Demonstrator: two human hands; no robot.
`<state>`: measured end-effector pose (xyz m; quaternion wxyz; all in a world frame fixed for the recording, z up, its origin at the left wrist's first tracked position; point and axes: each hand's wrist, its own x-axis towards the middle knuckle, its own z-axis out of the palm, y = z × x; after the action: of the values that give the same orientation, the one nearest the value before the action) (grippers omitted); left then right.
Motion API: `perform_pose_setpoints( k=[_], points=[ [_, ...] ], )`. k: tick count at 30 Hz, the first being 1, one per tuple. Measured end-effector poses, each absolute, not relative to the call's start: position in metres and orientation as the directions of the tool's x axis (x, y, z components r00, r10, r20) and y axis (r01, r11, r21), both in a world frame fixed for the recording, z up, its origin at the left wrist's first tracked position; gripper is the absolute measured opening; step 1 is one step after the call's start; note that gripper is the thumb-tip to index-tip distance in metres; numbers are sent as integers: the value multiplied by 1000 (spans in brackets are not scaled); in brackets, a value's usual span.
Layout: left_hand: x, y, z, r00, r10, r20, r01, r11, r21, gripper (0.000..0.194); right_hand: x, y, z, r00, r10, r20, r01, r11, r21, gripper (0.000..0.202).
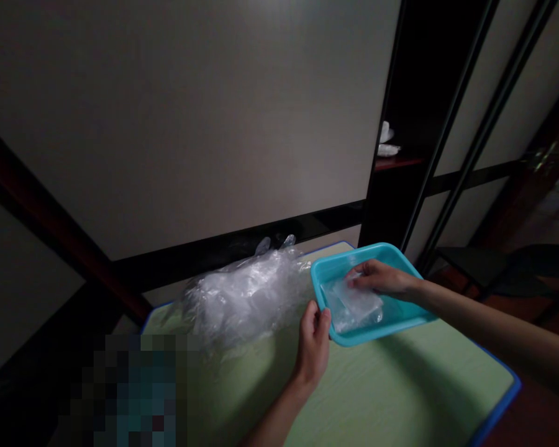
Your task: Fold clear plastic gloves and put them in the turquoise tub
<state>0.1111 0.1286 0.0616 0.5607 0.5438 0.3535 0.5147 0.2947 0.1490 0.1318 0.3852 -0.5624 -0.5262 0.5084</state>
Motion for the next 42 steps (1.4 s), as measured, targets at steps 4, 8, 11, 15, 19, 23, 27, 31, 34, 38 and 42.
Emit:
perform_pose_setpoints(
  k=[4,8,11,15,19,23,27,31,34,38,42],
  points=[
    [112,128,58,234,956,174,-199,-128,972,37,298,150,129,-132,973,-192,287,-148,-946,24],
    [111,129,55,246,950,191,-180,-149,972,25,304,155,136,-213,967,-136,408,-39,-912,21],
    [110,130,55,261,947,185,-155,-148,977,20,308,162,144,-314,942,-120,506,59,-861,19],
    [109,131,58,258,945,199,-158,-162,974,22,302,170,145,-444,880,-168,597,150,-788,16],
    [109,129,62,260,943,209,-183,-165,969,33,286,172,136,-512,838,-188,637,224,-737,30],
    [109,128,64,264,943,204,-191,-156,969,36,275,165,130,-520,842,-145,691,314,-651,26],
    [109,129,64,272,940,204,-202,-152,968,35,274,157,132,-484,874,-46,734,378,-564,54],
    [109,127,64,284,938,199,-218,-139,966,33,274,154,135,-478,878,17,761,423,-491,53],
    [109,126,66,285,937,201,-227,-138,964,34,274,155,136,-497,867,20,769,451,-452,45],
    [110,125,66,283,937,204,-234,-139,962,32,273,157,134,-535,845,-7,766,482,-425,41],
    [110,126,64,293,935,199,-244,-128,961,32,271,157,133,-546,838,-9,778,502,-377,37]
  ],
)
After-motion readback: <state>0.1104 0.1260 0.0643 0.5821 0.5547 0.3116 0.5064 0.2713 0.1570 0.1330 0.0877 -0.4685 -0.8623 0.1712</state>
